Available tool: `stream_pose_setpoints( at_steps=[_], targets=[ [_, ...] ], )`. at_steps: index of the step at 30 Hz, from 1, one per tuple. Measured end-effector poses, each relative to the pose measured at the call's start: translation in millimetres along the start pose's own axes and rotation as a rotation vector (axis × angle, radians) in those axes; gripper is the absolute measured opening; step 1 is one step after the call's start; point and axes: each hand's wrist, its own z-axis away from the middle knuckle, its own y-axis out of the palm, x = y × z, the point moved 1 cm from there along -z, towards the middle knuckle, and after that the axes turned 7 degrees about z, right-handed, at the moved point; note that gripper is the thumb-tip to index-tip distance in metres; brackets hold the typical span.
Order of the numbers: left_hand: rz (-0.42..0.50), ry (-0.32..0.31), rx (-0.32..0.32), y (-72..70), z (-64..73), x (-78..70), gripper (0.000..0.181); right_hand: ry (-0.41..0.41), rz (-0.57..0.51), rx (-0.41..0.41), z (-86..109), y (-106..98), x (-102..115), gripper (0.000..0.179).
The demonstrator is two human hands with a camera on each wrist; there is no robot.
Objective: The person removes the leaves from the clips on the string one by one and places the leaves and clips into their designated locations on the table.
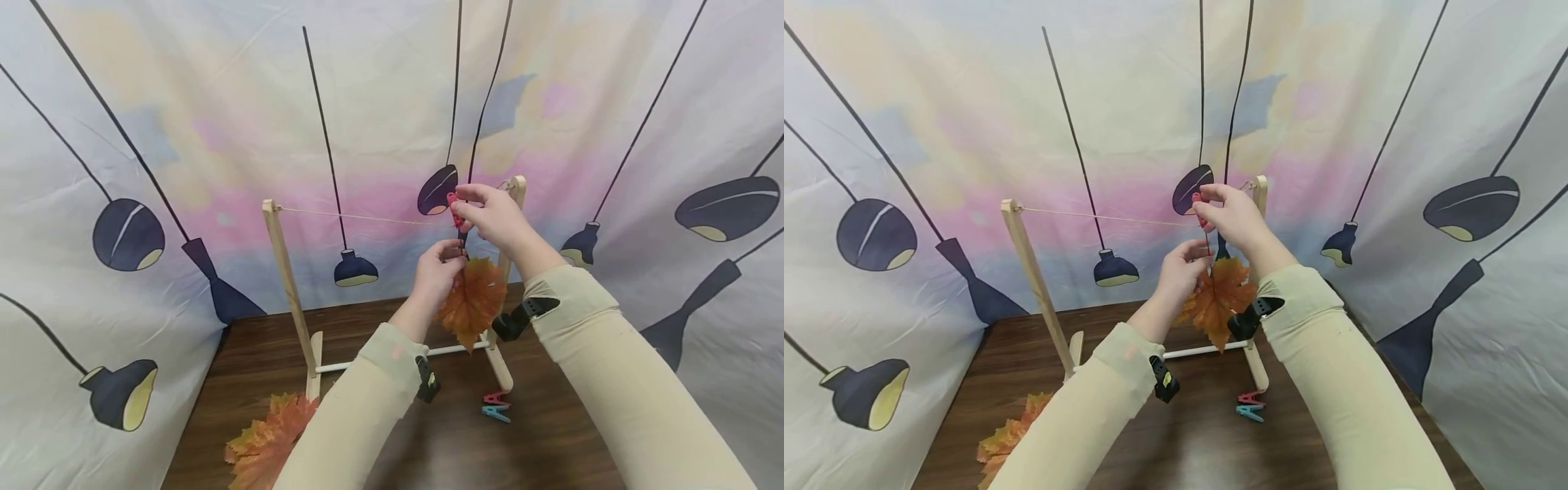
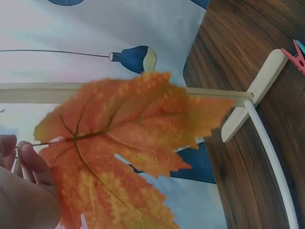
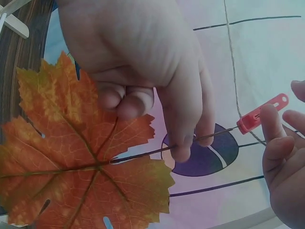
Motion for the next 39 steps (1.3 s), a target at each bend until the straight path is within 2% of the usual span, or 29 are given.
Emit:
stream_pose_setpoints(
  at_steps=[3, 11, 17, 24, 30, 35, 39],
  targets=[
    [-0.003, 0.000, 0.016, 1.1, 1.0, 1.5, 0.028, 0.009, -0.008, 0.008, -1.2, 1.3, -0.3, 0.050],
    [-0.006, 0.014, 0.010, -0.8, 4.3, 2.8, 0.018, 0.009, -0.001, 0.055, -4.9, 2.8, -0.2, 0.048],
    [0.000, 0.036, 0.027, -5.8, 5.1, -0.1, 0.014, 0.007, 0.014, 0.034, -3.1, 0.3, -0.6, 0.043],
    [-0.028, 0.030, 0.007, -11.3, 6.0, -0.7, 0.014, -0.017, 0.002, 0.046, -2.3, -0.1, 0.5, 0.042],
    [-0.038, 0.034, 0.010, -12.0, 5.2, -2.7, 0.014, -0.041, -0.013, 0.010, -1.9, -0.3, -1.8, 0.037],
    [-0.058, 0.038, -0.014, -16.3, 4.3, -5.0, 0.013, -0.069, -0.043, 0.003, 0.2, 0.2, -1.1, 0.031],
    [-0.059, 0.036, -0.002, -19.2, 3.4, -6.3, 0.014, -0.078, -0.028, -0.023, 1.5, 0.1, -0.5, 0.029]
  ],
)
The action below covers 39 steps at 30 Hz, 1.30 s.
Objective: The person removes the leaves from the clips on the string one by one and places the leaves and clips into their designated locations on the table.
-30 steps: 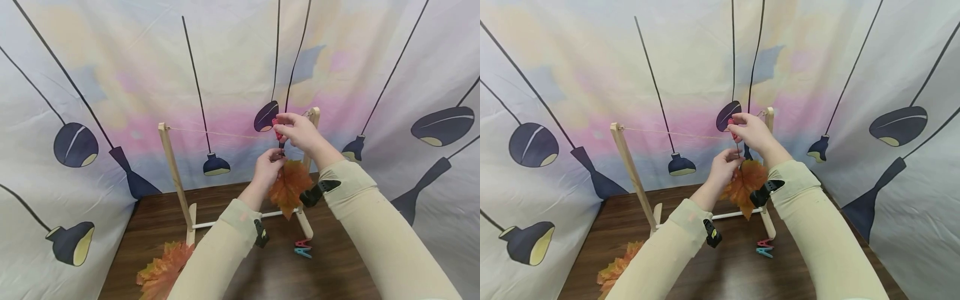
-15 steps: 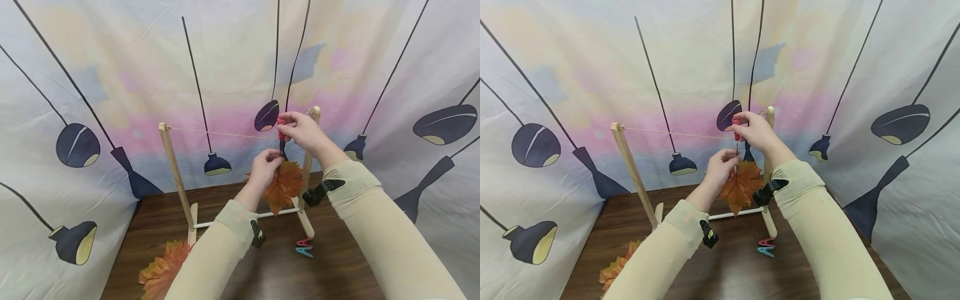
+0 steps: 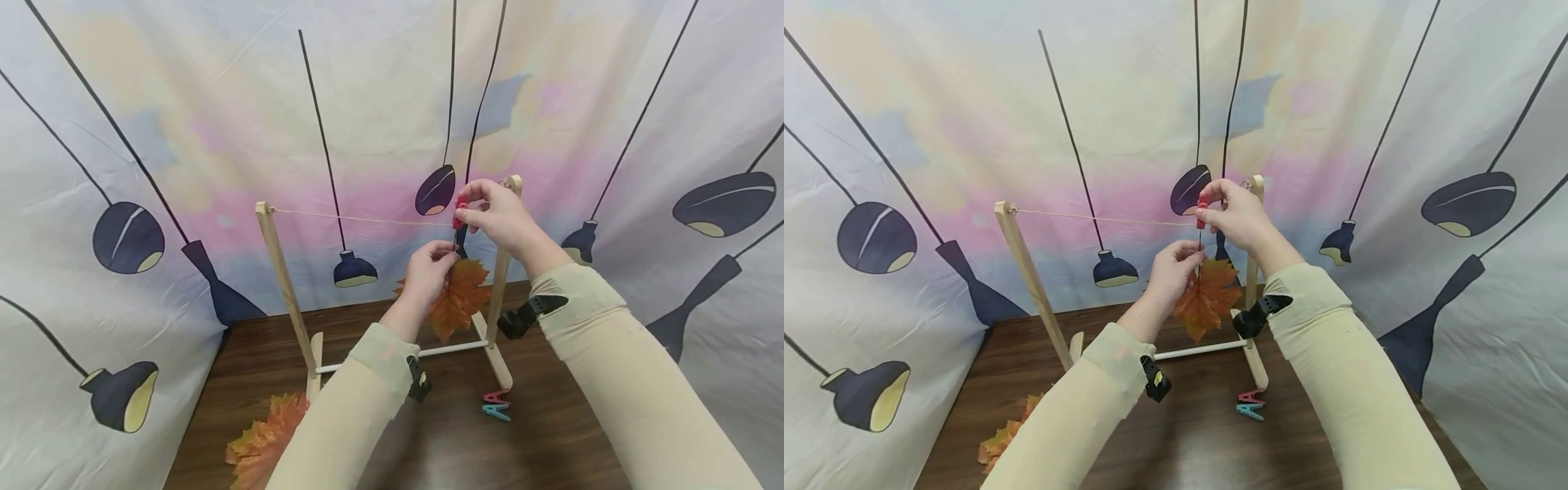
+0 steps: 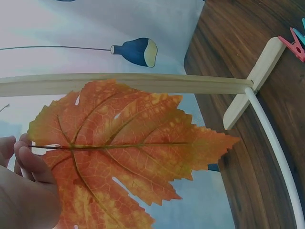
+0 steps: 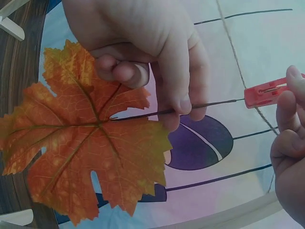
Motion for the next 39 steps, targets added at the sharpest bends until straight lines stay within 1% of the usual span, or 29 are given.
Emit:
stream_pose_setpoints(
  at_steps=[4, 8, 11, 16, 21, 26, 34, 39],
  targets=[
    [-0.001, 0.008, 0.006, 0.2, -1.6, 0.4, 0.014, -0.015, 0.035, -0.049, 1.1, -1.9, -1.0, 0.029],
    [-0.011, 0.015, 0.003, 2.1, -2.5, 1.7, 0.013, -0.043, 0.044, -0.126, 3.1, -4.4, -2.5, 0.028],
    [-0.011, 0.012, 0.006, 3.3, -1.6, 3.2, 0.012, -0.056, 0.030, -0.173, 5.0, -5.5, -4.2, 0.027],
    [0.009, 0.007, 0.014, 1.8, -1.8, 4.8, 0.013, -0.081, -0.001, -0.215, 6.0, -6.7, -4.7, 0.026],
    [-0.021, 0.015, 0.015, -1.0, -2.4, 3.1, 0.015, -0.120, -0.042, -0.270, 5.2, -9.4, -0.8, 0.024],
    [-0.028, 0.008, 0.010, -2.1, -1.2, 3.7, 0.015, -0.152, -0.095, -0.291, 6.7, -9.8, 1.1, 0.021],
    [-0.008, 0.002, 0.014, -4.4, -1.4, 7.0, 0.017, -0.206, -0.233, -0.321, 9.5, -10.1, 4.4, 0.020],
    [-0.016, 0.000, 0.011, -6.0, -1.2, 8.3, 0.017, -0.204, -0.227, -0.321, 12.3, -9.5, 3.5, 0.021]
  ],
)
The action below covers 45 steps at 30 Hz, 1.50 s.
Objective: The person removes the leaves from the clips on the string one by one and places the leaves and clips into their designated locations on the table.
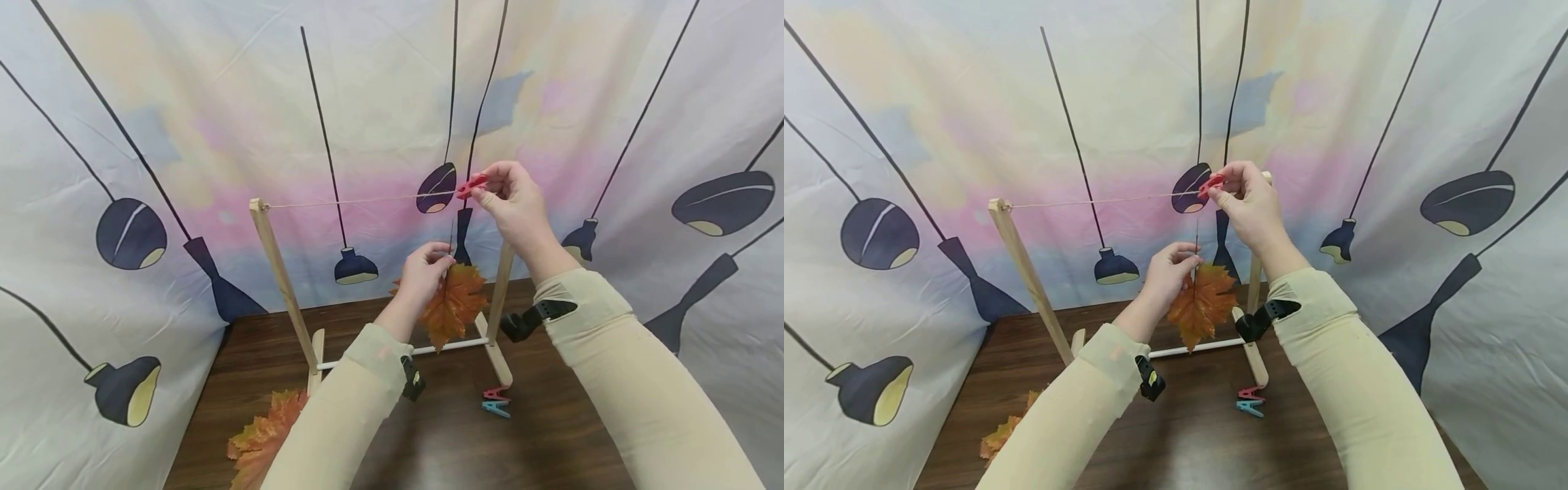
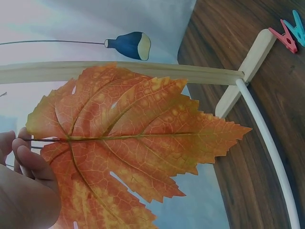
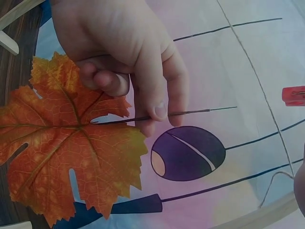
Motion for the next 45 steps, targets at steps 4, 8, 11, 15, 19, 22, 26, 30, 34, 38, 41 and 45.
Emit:
stream_pose_setpoints(
  at_steps=[4, 8, 11, 15, 19, 22, 26, 30, 34, 38, 41, 45],
  targets=[
    [0.003, 0.008, 0.001, -1.2, 0.6, 0.0, 0.017, 0.012, 0.029, 0.005, 5.1, -2.4, -1.9, 0.023],
    [0.003, 0.010, -0.005, -2.6, 1.9, -0.1, 0.017, 0.034, 0.065, 0.008, 10.7, -4.4, -7.7, 0.026],
    [0.004, 0.005, -0.007, -3.5, 2.8, 0.2, 0.018, 0.051, 0.076, 0.006, 14.3, -5.0, -13.2, 0.029],
    [0.019, -0.002, -0.002, -4.5, 4.0, 0.7, 0.018, 0.065, 0.089, 0.016, 18.3, -5.3, -19.1, 0.031],
    [0.024, -0.001, 0.000, -5.7, 5.5, 1.0, 0.018, 0.092, 0.099, 0.024, 21.9, -5.7, -24.2, 0.034],
    [0.020, -0.005, 0.004, -6.3, 6.1, 1.8, 0.019, 0.117, 0.087, 0.037, 24.3, -5.9, -27.7, 0.036],
    [0.011, -0.011, 0.009, -7.4, 6.9, 2.7, 0.019, 0.146, 0.100, 0.052, 27.9, -6.0, -32.3, 0.039],
    [0.004, -0.008, 0.008, -9.6, 7.2, 4.2, 0.019, 0.165, 0.112, 0.049, 30.9, -6.1, -36.9, 0.039],
    [0.001, 0.004, 0.005, -11.2, 7.9, 4.8, 0.019, 0.181, 0.107, 0.045, 33.5, -6.9, -41.0, 0.038],
    [-0.009, 0.009, -0.004, -11.6, 8.3, 5.8, 0.019, 0.200, 0.113, 0.055, 37.2, -8.5, -45.1, 0.041],
    [-0.014, -0.001, -0.012, -12.4, 9.3, 7.3, 0.019, 0.217, 0.120, 0.061, 40.5, -9.8, -49.0, 0.044],
    [-0.014, -0.022, -0.020, -14.7, 11.7, 8.3, 0.019, 0.225, 0.123, 0.069, 44.9, -10.5, -55.1, 0.046]
  ],
)
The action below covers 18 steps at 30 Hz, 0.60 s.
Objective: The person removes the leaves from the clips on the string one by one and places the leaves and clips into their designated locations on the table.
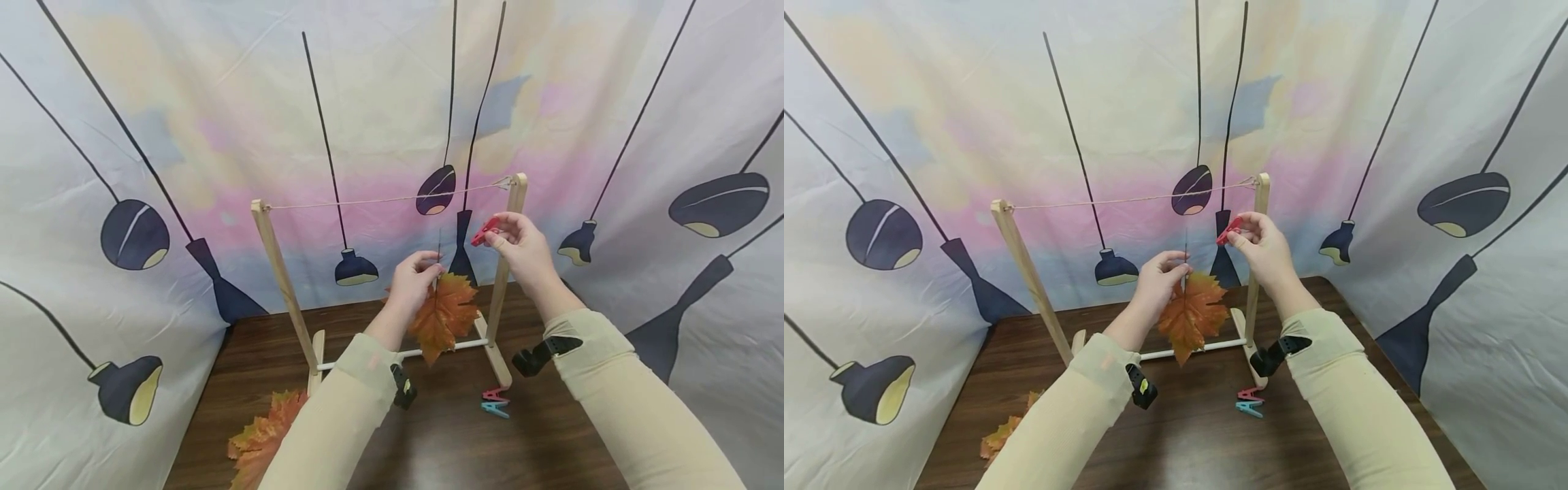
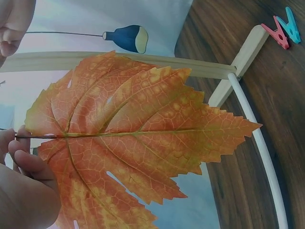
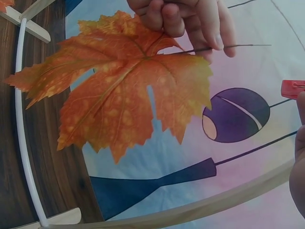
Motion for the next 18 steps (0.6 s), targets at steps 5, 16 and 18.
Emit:
stream_pose_setpoints(
  at_steps=[5, 16, 18],
  targets=[
    [0.005, -0.021, 0.001, -3.6, 2.7, 0.5, 0.020, 0.004, -0.007, 0.003, 3.4, 0.7, -7.0, 0.045],
    [-0.012, -0.027, -0.012, -12.4, 7.8, 8.5, 0.020, 0.002, 0.014, 0.023, 12.2, 4.4, -23.2, 0.048],
    [-0.013, -0.027, -0.009, -14.7, 8.5, 10.4, 0.020, -0.003, 0.011, 0.028, 13.9, 5.6, -26.3, 0.049]
  ],
)
